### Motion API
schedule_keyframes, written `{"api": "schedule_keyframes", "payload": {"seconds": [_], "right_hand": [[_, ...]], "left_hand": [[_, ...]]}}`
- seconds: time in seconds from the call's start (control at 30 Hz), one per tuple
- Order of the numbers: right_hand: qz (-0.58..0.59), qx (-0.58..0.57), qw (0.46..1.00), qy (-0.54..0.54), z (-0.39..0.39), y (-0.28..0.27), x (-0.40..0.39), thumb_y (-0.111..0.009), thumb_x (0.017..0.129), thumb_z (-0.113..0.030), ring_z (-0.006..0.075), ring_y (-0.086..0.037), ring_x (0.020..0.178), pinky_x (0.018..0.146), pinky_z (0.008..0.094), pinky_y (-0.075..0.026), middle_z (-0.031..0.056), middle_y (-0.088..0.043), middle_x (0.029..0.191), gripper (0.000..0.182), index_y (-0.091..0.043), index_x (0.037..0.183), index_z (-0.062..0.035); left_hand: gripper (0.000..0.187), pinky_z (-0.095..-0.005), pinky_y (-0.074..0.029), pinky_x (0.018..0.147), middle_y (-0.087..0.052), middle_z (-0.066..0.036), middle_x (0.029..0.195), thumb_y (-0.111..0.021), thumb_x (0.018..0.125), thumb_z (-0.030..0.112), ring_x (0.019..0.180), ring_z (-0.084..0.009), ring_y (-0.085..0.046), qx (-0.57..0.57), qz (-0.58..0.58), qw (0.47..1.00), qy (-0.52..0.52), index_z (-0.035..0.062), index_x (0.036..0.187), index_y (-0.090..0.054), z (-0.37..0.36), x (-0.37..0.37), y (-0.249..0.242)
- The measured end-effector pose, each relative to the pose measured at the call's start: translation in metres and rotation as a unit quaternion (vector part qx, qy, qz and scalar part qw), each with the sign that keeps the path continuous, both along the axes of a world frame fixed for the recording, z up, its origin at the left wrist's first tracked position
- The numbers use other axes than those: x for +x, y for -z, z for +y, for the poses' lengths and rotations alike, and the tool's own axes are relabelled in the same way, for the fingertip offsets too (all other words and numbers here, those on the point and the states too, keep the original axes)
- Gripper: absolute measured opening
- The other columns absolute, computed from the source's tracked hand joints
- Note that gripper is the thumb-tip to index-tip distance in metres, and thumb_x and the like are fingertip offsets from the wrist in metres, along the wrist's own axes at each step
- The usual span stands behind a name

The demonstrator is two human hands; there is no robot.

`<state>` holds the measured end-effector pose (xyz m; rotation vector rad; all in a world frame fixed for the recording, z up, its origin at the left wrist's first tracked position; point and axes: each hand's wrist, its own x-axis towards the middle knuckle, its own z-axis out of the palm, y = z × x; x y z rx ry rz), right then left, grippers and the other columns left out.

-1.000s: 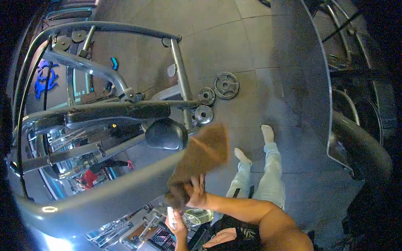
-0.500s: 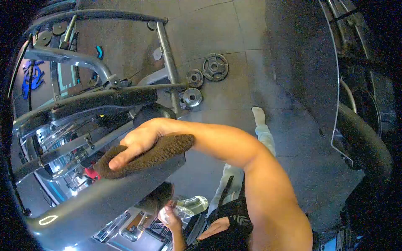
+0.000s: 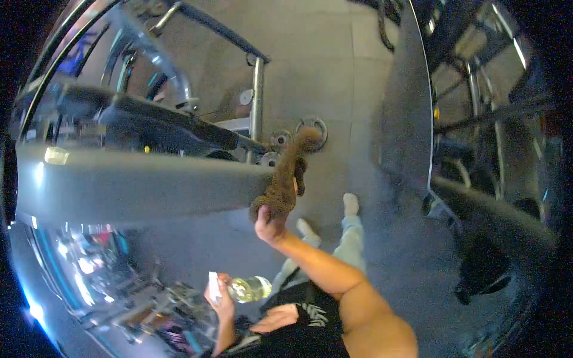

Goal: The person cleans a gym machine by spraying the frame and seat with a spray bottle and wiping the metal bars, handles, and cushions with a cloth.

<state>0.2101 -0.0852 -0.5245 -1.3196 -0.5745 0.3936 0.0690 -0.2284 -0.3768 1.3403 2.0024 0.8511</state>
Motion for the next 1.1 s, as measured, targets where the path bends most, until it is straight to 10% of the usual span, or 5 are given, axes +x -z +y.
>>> {"api": "schedule_keyframes", "payload": {"seconds": [0.13, 0.3, 0.63, 0.87, 1.1], "right_hand": [[-0.235, -0.047, 0.943, -0.229, -0.029, 0.036, 0.016, -0.053, 0.093, -0.030, 0.0444, -0.042, 0.125, 0.111, 0.0543, -0.024, 0.0238, -0.049, 0.134, 0.056, -0.042, 0.137, 0.0028], [-0.594, 0.148, 0.782, -0.117, 0.060, -0.226, 0.085, -0.064, 0.084, -0.026, 0.0386, -0.038, 0.134, 0.114, 0.0535, -0.025, 0.0188, -0.046, 0.141, 0.062, -0.046, 0.138, -0.0019], [-0.972, -0.151, 0.183, 0.011, 0.083, -0.349, 0.086, -0.068, 0.082, -0.039, 0.0311, -0.045, 0.130, 0.109, 0.0498, -0.033, 0.0176, -0.056, 0.130, 0.056, -0.061, 0.116, 0.0042], [-0.810, -0.449, 0.234, -0.296, 0.080, -0.194, 0.066, -0.059, 0.088, -0.037, 0.0374, -0.067, 0.073, 0.070, 0.0465, -0.052, 0.0238, -0.065, 0.070, 0.042, -0.070, 0.072, -0.0002], [-0.506, -0.599, 0.458, -0.419, 0.134, -0.102, 0.087, -0.047, 0.095, -0.044, 0.0387, -0.064, 0.106, 0.089, 0.0420, -0.049, 0.0275, -0.066, 0.107, 0.055, -0.068, 0.100, 0.0064]], "left_hand": [[0.020, -0.0334, -0.048, 0.067, -0.063, -0.011, 0.080, -0.058, 0.094, 0.016, 0.072, -0.0200, -0.061, 0.065, -0.002, 0.992, 0.104, -0.0019, 0.089, -0.064, 0.013, -0.008, 0.003], [0.018, -0.0355, -0.049, 0.065, -0.064, -0.013, 0.079, -0.063, 0.091, 0.016, 0.070, -0.0252, -0.063, 0.115, -0.070, 0.984, 0.118, -0.0016, 0.086, -0.066, 0.025, -0.025, 0.005], [0.012, -0.0404, -0.048, 0.068, -0.065, -0.015, 0.084, -0.069, 0.082, 0.008, 0.073, -0.0334, -0.062, 0.217, -0.187, 0.935, 0.210, -0.0027, 0.086, -0.064, 0.056, -0.082, 0.042], [0.012, -0.0404, -0.047, 0.067, -0.064, -0.015, 0.082, -0.069, 0.081, 0.008, 0.073, -0.0328, -0.061, 0.183, -0.236, 0.935, 0.193, -0.0020, 0.084, -0.064, 0.066, -0.151, 0.097], [0.012, -0.0407, -0.048, 0.069, -0.063, -0.015, 0.082, -0.068, 0.081, 0.009, 0.073, -0.0326, -0.061, 0.140, -0.231, 0.943, 0.194, -0.0020, 0.084, -0.063, 0.062, -0.187, 0.119]]}}
